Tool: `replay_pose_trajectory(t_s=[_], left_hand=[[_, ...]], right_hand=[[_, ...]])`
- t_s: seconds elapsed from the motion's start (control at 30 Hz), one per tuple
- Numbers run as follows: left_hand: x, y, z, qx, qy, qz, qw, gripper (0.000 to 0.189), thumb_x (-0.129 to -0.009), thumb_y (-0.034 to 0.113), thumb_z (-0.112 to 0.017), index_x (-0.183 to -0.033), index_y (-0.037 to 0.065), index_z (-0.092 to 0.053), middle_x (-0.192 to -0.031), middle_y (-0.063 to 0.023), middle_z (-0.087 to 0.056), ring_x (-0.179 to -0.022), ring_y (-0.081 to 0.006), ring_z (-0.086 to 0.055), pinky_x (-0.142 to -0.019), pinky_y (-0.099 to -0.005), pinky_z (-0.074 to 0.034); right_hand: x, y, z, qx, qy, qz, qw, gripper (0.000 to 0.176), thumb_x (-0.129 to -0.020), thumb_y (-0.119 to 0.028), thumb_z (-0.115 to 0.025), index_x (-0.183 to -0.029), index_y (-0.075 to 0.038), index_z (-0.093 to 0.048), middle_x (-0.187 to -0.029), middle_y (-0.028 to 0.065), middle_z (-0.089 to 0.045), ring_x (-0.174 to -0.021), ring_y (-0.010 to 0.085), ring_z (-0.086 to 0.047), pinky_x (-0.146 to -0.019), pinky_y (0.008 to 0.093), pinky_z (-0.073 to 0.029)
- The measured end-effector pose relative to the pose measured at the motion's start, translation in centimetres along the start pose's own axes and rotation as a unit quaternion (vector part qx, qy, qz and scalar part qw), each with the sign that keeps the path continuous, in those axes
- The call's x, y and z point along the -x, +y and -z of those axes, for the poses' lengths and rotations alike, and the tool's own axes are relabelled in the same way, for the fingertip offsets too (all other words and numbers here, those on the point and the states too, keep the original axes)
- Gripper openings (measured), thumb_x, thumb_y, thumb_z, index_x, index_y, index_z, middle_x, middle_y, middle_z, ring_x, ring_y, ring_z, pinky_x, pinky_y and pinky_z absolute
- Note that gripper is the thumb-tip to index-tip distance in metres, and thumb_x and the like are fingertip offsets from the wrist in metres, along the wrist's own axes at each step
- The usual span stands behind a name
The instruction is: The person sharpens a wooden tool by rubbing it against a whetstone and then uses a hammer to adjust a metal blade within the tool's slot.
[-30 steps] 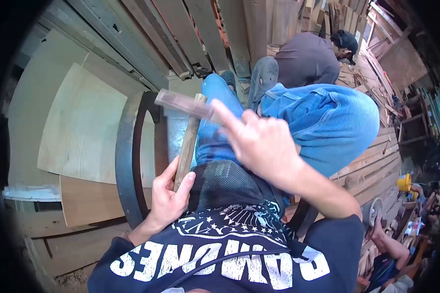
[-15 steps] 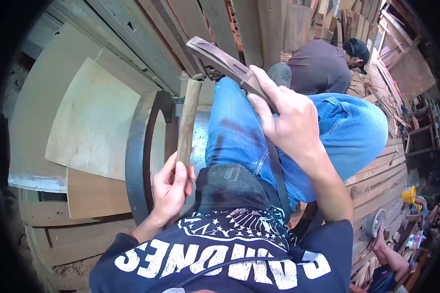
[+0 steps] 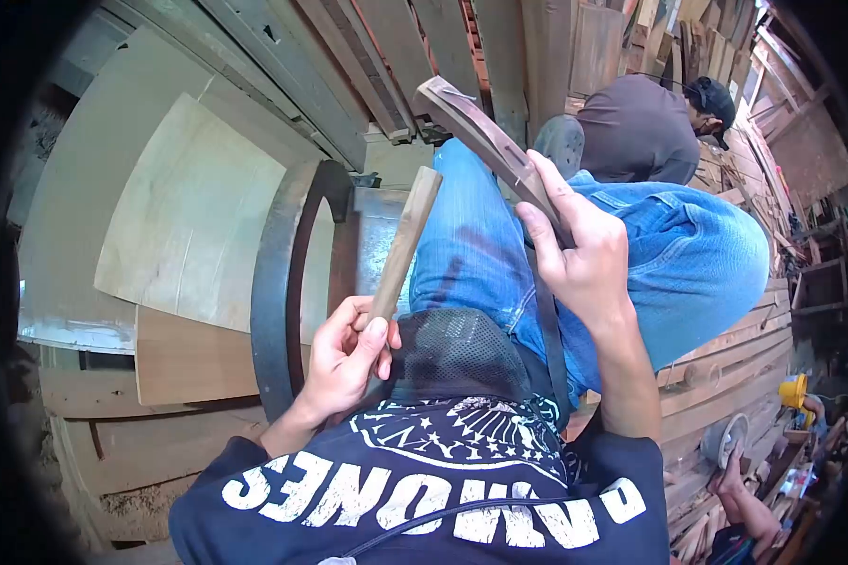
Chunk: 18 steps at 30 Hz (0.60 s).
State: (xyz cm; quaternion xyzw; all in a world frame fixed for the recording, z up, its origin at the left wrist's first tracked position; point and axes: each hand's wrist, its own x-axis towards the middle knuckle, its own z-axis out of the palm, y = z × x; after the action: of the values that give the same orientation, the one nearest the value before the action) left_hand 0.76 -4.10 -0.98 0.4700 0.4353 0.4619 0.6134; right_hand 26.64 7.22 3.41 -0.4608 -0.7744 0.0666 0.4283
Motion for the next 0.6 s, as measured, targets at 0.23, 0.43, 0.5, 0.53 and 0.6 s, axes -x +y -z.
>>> replay_pose_trajectory(t_s=[0.23,0.43,0.5,0.53,0.6], left_hand=[[-0.01,0.04,-0.08,0.011,0.014,-0.005,1.000,0.027,-0.102,0.017,-0.053,-0.121,-0.002,-0.050,-0.086,-0.0070,-0.061,-0.058,-0.0065,-0.054,-0.052,-0.0189,-0.045],[-0.01,0.23,-0.13,0.014,0.018,-0.007,1.000,0.026,-0.101,0.014,-0.055,-0.120,-0.002,-0.050,-0.085,-0.0071,-0.061,-0.059,-0.0064,-0.053,-0.052,-0.0192,-0.044],[-0.04,0.28,-0.14,0.011,0.019,-0.008,1.000,0.026,-0.100,0.014,-0.056,-0.119,-0.003,-0.051,-0.085,-0.0071,-0.061,-0.059,-0.0064,-0.053,-0.052,-0.0193,-0.044],[-0.03,0.33,-0.15,0.010,0.021,-0.006,1.000,0.025,-0.100,0.014,-0.056,-0.119,-0.003,-0.051,-0.084,-0.0069,-0.061,-0.059,-0.0063,-0.053,-0.052,-0.0193,-0.044],[-0.04,0.34,-0.15,0.008,0.023,-0.004,1.000,0.025,-0.100,0.013,-0.057,-0.118,-0.003,-0.051,-0.084,-0.0068,-0.061,-0.059,-0.0062,-0.053,-0.052,-0.0193,-0.044]], right_hand=[[0.01,0.14,0.05,-0.023,-0.004,0.010,1.000,0.047,-0.086,-0.010,-0.070,-0.132,-0.005,-0.059,-0.090,0.0186,-0.070,-0.071,0.0267,-0.070,-0.068,0.0321,-0.053],[0.33,-0.08,0.20,-0.095,-0.082,0.010,0.992,0.047,-0.089,-0.011,-0.067,-0.134,-0.004,-0.057,-0.092,0.0206,-0.070,-0.076,0.0286,-0.071,-0.070,0.0319,-0.053],[0.29,-0.14,0.29,-0.109,-0.099,0.011,0.989,0.047,-0.090,-0.011,-0.067,-0.135,-0.004,-0.056,-0.092,0.0209,-0.070,-0.076,0.0288,-0.071,-0.070,0.0320,-0.053],[0.27,-0.18,0.35,-0.104,-0.100,0.008,0.990,0.047,-0.090,-0.011,-0.067,-0.135,-0.004,-0.056,-0.091,0.0206,-0.070,-0.075,0.0290,-0.071,-0.070,0.0321,-0.053],[0.24,-0.24,0.42,-0.093,-0.103,0.000,0.990,0.047,-0.090,-0.012,-0.066,-0.135,-0.003,-0.055,-0.089,0.0200,-0.070,-0.072,0.0293,-0.070,-0.070,0.0324,-0.052]])
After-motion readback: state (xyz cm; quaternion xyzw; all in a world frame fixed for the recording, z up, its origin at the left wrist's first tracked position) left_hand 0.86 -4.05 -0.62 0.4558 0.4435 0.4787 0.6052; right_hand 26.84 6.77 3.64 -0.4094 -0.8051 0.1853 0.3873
